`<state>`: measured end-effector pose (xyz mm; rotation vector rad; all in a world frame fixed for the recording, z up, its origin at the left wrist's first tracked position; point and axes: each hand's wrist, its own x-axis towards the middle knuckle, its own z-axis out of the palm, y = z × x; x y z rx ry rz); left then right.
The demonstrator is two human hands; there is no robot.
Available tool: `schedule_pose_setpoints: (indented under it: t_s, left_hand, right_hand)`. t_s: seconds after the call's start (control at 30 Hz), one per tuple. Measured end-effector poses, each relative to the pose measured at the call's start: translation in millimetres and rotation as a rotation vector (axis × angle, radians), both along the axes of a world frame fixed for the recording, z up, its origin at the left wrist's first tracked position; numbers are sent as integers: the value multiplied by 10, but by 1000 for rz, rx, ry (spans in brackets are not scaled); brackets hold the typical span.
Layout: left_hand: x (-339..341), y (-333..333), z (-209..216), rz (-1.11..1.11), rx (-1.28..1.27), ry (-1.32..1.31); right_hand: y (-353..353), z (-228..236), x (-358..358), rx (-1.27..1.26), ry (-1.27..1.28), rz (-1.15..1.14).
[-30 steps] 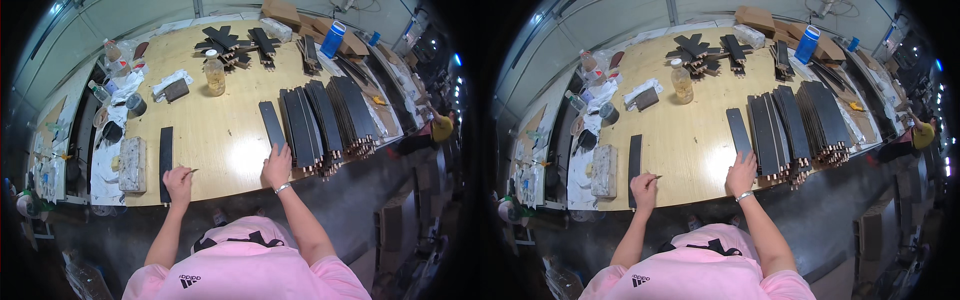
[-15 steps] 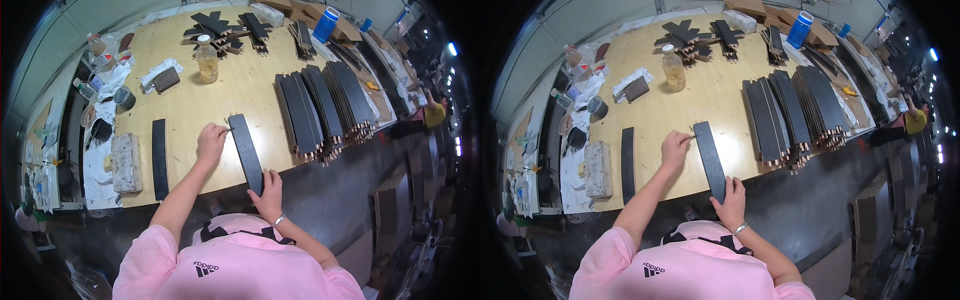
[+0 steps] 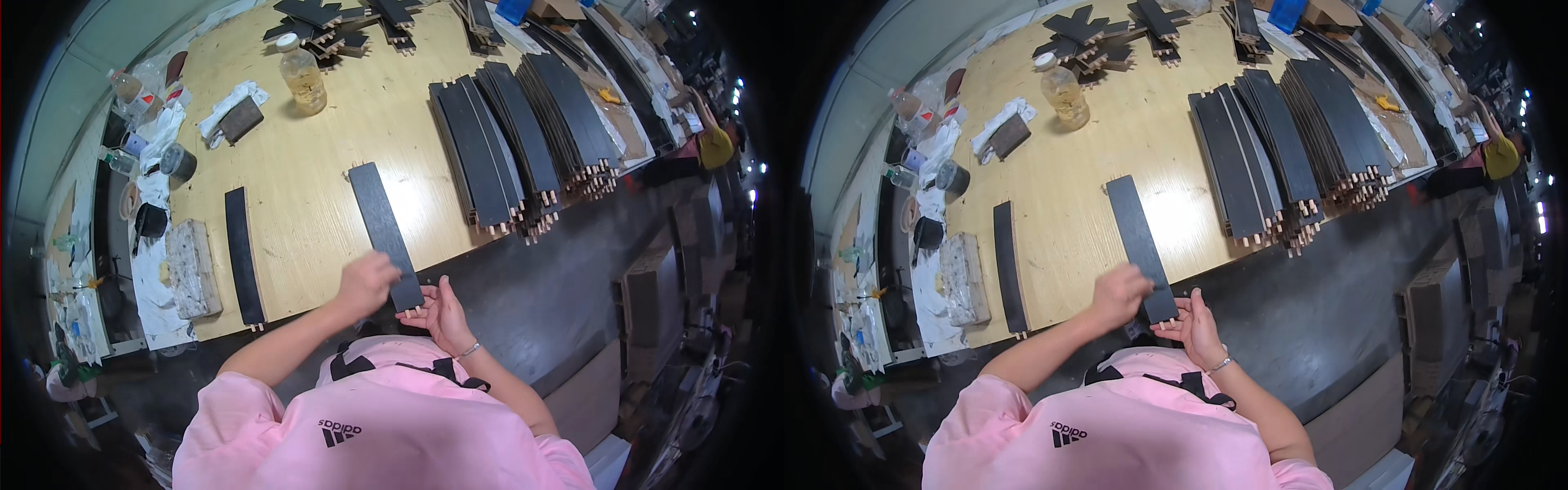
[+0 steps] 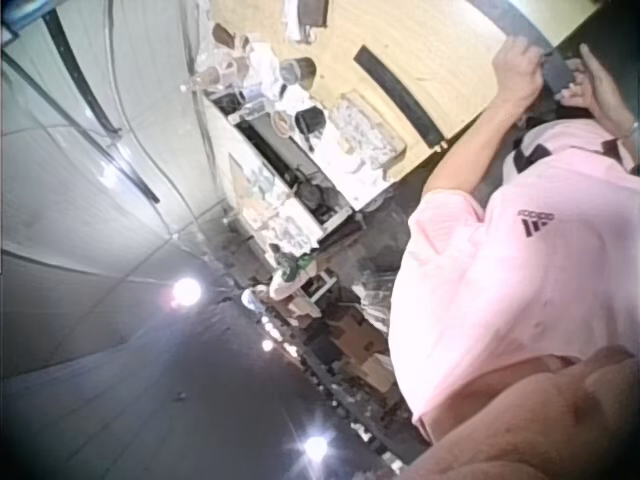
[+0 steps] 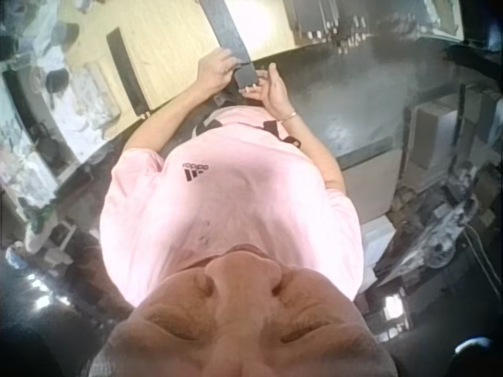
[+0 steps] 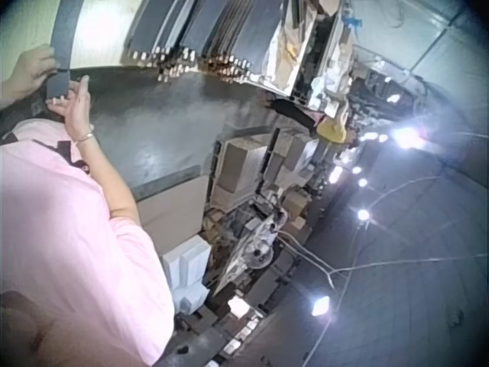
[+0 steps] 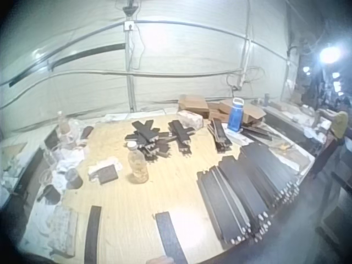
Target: The person retrieves wooden boards from a stack on the floor, carries them to the workbench, and scrapes them one by one using a small blade.
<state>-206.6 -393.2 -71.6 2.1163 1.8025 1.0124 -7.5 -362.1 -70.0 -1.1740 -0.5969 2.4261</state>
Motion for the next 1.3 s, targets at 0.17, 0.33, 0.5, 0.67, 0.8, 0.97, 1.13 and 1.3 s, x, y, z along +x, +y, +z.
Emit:
schedule_pose_setpoints:
  t_s: [0.17, 0.33, 0.5, 0.67, 0.8, 0.97, 1.13, 1.3]
  left_hand:
    - [-359, 494, -203, 268, 58, 23]
    - [-518, 746, -90, 398, 102, 94]
    - [289, -205, 37, -171, -75, -66]
    - [-133, 380, 54, 222, -38, -39]
    - [-325, 718, 21, 257, -34, -57]
    - [-243, 614, -69, 162, -161, -35]
    - [-859, 1234, -58, 529, -171, -56]
    - [-532, 953, -192, 314, -127, -24]
  right_hand:
    - [15, -42, -7, -46, 23, -37]
    - [114, 22, -36, -47, 68, -58]
    - [169, -108, 45, -110, 136, -66]
    - [181, -23, 54, -121, 93, -57]
    - [112, -80, 49, -111, 86, -73]
    - [-22, -200, 198, 56, -105, -2]
    - [-50, -168, 175, -3, -70, -45]
    - [-87, -146, 271, -24, -123, -102]
